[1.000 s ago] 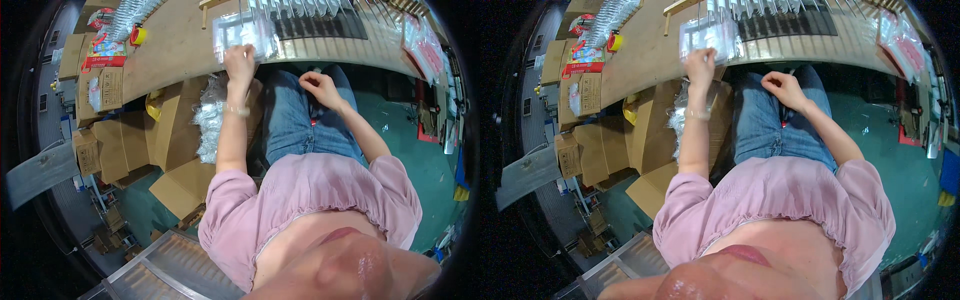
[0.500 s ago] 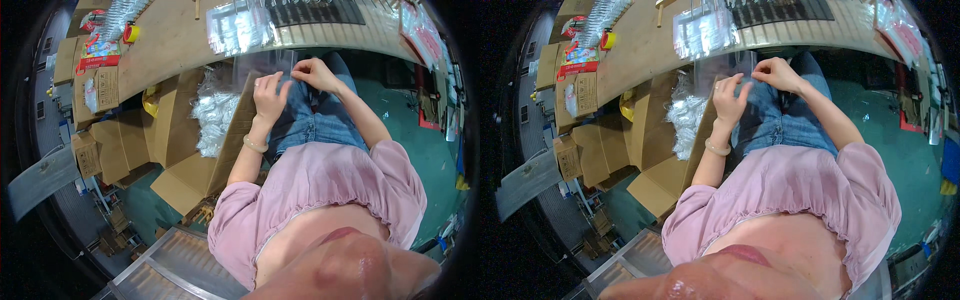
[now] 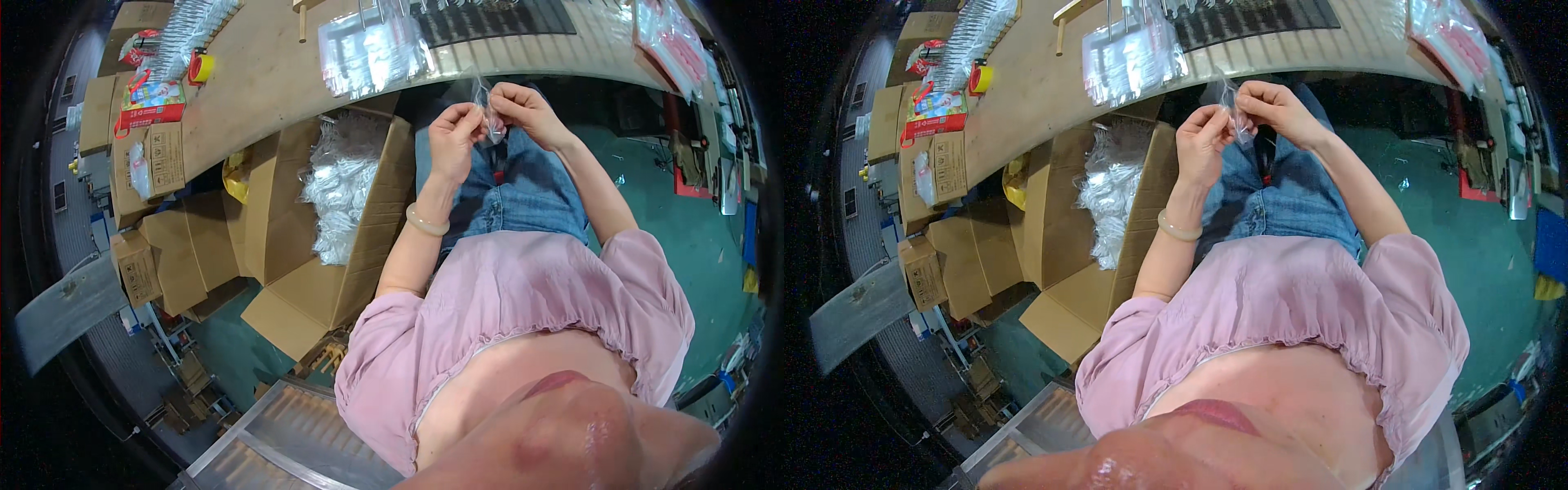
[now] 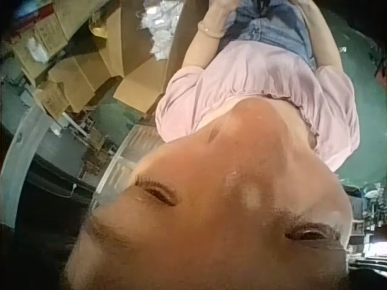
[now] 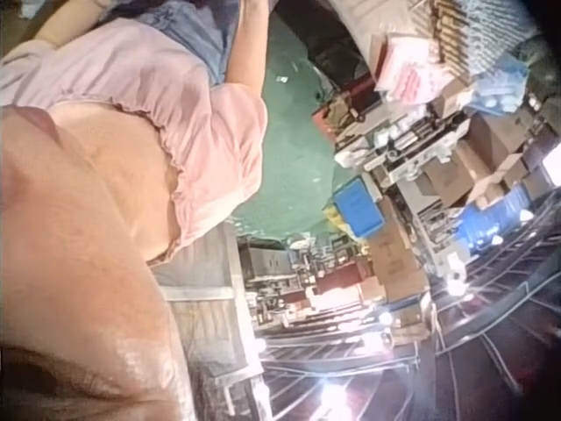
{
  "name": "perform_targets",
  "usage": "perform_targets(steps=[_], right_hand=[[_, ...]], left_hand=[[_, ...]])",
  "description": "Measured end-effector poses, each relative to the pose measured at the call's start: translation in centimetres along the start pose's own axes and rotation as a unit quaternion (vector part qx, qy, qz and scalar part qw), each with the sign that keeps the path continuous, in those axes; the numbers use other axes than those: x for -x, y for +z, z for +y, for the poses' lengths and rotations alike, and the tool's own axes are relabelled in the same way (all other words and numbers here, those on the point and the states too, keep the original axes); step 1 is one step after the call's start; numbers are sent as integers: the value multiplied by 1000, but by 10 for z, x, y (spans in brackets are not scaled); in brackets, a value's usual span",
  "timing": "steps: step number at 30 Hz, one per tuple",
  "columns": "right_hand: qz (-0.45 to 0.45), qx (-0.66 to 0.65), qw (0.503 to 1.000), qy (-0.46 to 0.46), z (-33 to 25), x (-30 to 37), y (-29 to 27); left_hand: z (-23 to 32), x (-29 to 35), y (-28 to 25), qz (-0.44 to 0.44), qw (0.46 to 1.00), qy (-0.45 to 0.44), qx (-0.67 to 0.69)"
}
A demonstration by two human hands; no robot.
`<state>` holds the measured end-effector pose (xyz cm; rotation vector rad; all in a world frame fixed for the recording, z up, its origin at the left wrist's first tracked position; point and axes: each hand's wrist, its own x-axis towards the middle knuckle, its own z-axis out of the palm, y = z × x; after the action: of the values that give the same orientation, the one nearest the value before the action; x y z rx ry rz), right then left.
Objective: Packaging small white components into individual plastic bags at a workbench.
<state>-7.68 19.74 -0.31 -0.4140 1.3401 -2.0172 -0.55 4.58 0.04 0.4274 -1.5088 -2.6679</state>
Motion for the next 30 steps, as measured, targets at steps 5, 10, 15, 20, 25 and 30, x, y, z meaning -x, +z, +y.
perform_targets(steps=[5, 10, 15, 20, 25, 30], right_hand=[[102, 396, 897, -167, -8, 12, 6], [83, 686, 715, -104, -19, 18, -2], [219, 381, 873, -210, 5, -19, -49], [402, 296, 762, -413, -20, -135, -79], [414, 381, 747, -353, -13, -197, -119], [414, 375, 704, -438, -29, -195, -95]], left_hand=[[-12, -2, 8, 99, 936, 165, -295], [-10, -6, 9, 120, 873, 231, -413], [-19, -14, -8, 130, 837, 260, -465], [-18, -2, -5, 121, 850, 236, -454], [-17, 9, -3, 105, 860, 197, -460], [-15, 16, -19, 106, 870, 181, -446]])
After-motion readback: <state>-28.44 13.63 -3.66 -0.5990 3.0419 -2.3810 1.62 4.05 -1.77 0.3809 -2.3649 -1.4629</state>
